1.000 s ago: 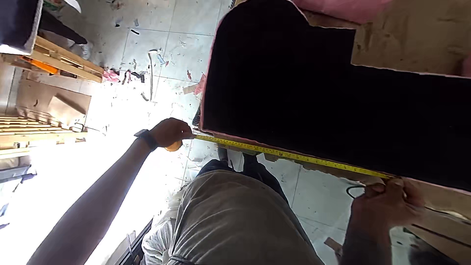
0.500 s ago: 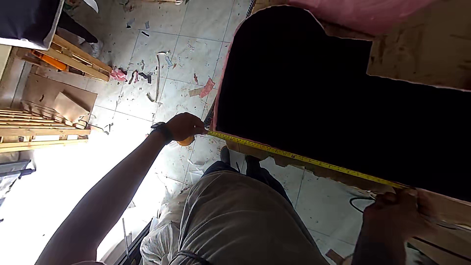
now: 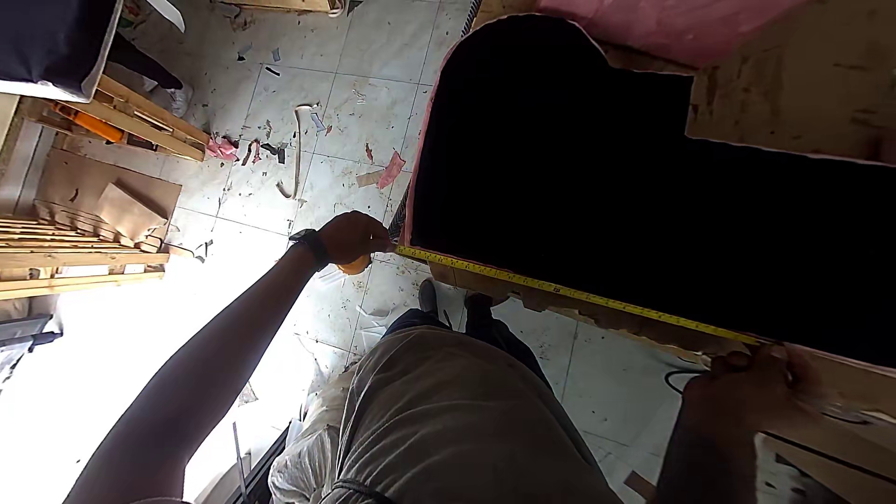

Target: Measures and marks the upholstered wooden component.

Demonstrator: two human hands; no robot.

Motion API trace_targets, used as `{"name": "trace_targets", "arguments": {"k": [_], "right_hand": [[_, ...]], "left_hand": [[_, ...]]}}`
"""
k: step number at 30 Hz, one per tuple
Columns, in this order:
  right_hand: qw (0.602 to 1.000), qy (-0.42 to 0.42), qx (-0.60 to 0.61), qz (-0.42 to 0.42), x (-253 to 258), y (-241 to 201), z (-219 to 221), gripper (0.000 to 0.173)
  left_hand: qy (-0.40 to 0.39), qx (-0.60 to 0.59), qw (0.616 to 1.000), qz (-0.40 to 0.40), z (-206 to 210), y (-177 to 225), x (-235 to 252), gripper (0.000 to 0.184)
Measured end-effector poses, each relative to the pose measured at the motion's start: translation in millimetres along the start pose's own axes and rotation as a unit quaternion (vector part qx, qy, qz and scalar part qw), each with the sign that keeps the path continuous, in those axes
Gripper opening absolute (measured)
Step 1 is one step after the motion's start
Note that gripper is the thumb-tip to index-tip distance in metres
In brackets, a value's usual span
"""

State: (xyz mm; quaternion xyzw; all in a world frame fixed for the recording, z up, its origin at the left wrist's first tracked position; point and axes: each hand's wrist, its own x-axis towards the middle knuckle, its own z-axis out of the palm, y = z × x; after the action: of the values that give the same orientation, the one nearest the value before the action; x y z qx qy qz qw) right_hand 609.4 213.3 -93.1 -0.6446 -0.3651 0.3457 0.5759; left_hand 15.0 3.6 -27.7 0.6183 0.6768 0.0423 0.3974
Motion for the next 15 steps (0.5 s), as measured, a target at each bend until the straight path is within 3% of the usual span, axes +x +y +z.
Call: {"name": "trace_targets", "arguments": {"k": [15], "right_hand": [[0.999,0.034,0.008,-0.010,1.0,1.8,2.8,0.012]], "left_hand": [[-0.009,-0.005,1.000,0.011,-2.2,-0.8,5.8,0.034]]}}
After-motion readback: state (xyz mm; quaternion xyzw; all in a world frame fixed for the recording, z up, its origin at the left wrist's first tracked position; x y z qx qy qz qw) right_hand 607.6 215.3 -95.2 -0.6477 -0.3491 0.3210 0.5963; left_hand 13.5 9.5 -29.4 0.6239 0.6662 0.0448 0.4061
